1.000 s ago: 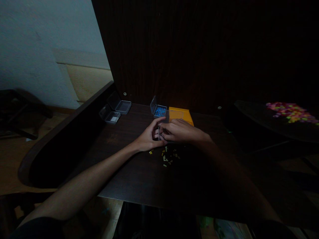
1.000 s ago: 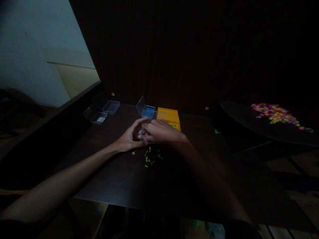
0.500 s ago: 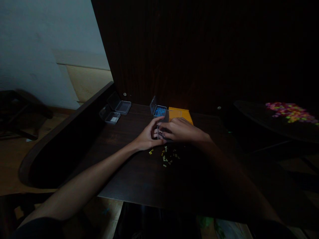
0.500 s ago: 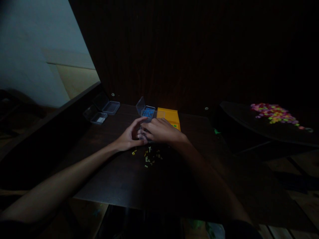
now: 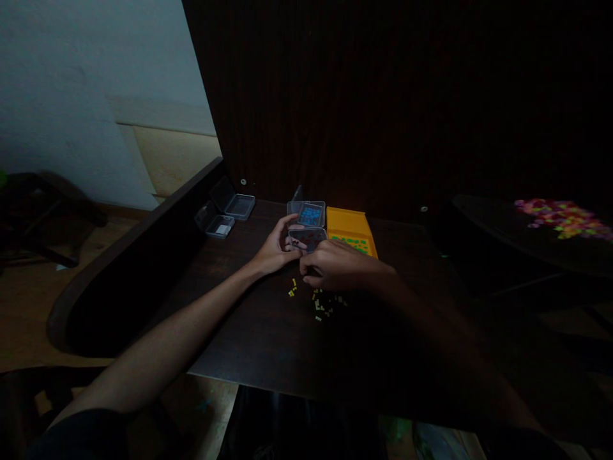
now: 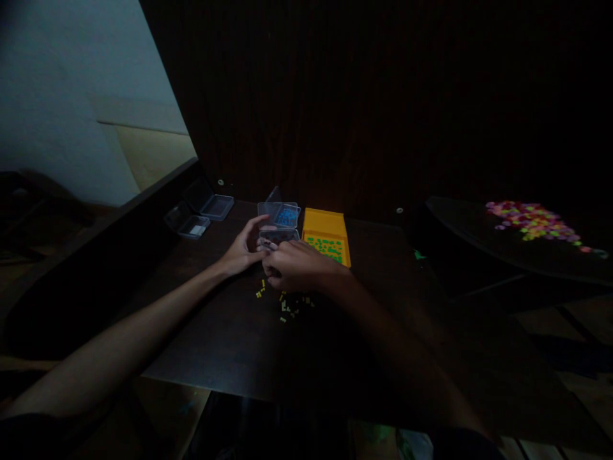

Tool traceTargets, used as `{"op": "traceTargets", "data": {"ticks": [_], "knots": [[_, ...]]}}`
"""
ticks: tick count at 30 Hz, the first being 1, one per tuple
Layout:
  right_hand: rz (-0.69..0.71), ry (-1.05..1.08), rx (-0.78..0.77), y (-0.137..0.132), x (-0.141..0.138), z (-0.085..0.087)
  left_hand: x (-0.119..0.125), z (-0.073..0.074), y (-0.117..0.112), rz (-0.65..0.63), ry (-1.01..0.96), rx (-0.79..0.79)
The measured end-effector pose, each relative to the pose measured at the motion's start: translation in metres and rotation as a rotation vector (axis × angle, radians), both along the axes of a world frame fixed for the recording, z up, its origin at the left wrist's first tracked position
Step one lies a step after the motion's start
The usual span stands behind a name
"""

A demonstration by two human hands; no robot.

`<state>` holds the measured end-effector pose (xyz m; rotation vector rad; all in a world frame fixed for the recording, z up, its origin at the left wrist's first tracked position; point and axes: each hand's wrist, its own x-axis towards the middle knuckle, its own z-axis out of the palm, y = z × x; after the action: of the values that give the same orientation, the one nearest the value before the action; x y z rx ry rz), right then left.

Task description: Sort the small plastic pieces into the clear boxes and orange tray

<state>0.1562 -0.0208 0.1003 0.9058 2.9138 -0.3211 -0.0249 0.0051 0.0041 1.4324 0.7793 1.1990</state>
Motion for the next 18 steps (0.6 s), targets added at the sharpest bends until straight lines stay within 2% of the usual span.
{"op": "traceTargets", "data": {"ticks": [6, 18], "knots": [[0.032, -0.068, 0.006, 0.004, 0.000, -0.019, 0.000, 0.000, 0.002, 0.030, -0.013, -0.041], [0.013, -0.134, 0.026, 0.002, -0.005, -0.026, 0.001, 0.003, -0.001, 0.037, 0.019, -0.068]]}}
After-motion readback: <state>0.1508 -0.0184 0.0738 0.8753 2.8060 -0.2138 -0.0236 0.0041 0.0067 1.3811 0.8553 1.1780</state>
